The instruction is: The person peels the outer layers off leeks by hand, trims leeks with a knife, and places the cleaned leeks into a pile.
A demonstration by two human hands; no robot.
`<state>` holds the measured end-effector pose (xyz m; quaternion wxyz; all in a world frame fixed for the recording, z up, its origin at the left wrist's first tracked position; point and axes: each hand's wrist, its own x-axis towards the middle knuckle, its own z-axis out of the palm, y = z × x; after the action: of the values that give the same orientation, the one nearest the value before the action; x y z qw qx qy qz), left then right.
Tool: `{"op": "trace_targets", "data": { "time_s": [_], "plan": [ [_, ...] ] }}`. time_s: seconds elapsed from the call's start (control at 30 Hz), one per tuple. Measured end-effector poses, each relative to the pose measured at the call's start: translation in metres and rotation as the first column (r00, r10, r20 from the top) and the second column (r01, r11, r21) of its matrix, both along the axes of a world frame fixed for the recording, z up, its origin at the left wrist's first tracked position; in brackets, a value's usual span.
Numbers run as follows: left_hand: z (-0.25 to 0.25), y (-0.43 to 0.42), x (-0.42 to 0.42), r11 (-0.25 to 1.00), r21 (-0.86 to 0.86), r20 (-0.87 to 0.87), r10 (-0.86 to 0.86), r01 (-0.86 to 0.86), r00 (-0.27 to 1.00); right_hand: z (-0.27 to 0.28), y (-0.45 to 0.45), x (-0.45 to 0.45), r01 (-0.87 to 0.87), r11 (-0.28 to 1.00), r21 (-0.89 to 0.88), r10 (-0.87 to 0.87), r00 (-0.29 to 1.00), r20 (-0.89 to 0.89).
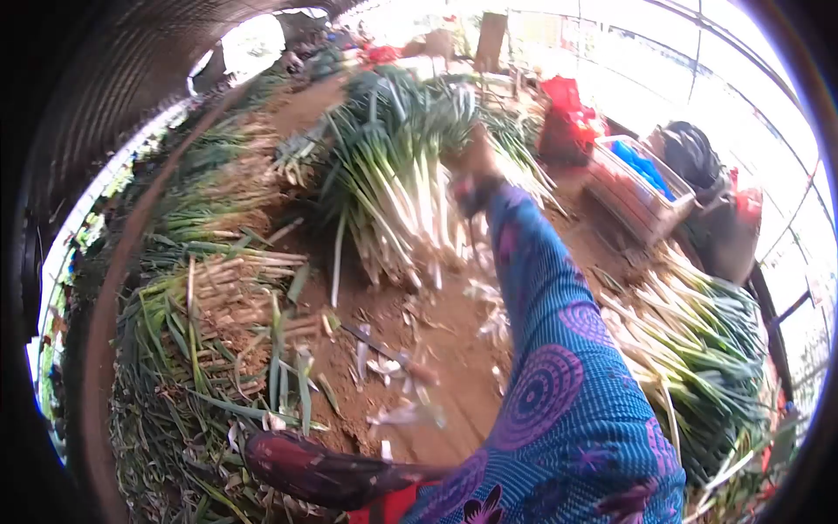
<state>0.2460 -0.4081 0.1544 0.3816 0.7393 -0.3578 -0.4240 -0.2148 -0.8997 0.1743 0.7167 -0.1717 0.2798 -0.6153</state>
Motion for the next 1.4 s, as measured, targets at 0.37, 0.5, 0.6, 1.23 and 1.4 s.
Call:
{"op": "trace_targets", "data": {
  "time_s": [0.37, 0.5, 0.6, 1.23, 1.4],
  "plan": [
    [0.002, -0.034, -0.005, 0.997, 0.076, -0.023, 0.035, -0.033, 0.999, -0.119, 0.093, 0.266, -0.710, 0.616, -0.341, 0.000, 0.433, -0.902],
    [-0.003, -0.033, 0.001, 0.997, 0.065, -0.037, 0.048, -0.046, 0.998, -0.125, 0.249, 0.371, -0.894, 0.432, -0.123, 0.607, 0.389, -0.693],
    [-0.005, -0.021, 0.011, 0.998, 0.035, -0.055, 0.055, -0.053, 0.997, -0.035, 0.331, 0.379, -0.922, 0.105, -0.374, 0.817, 0.294, -0.495],
    [-0.082, 0.412, 0.002, 0.430, -0.163, -0.306, 0.834, -0.888, 0.460, 0.132, 0.595, 0.394, -0.204, -0.817, -0.539, 0.497, -0.723, -0.479],
    [-0.079, 0.512, 0.022, -0.066, -0.336, -0.393, 0.916, -0.939, 0.077, 0.062, 0.684, 0.371, -0.255, -0.649, -0.717, 0.723, -0.501, -0.476]
  ]
}}
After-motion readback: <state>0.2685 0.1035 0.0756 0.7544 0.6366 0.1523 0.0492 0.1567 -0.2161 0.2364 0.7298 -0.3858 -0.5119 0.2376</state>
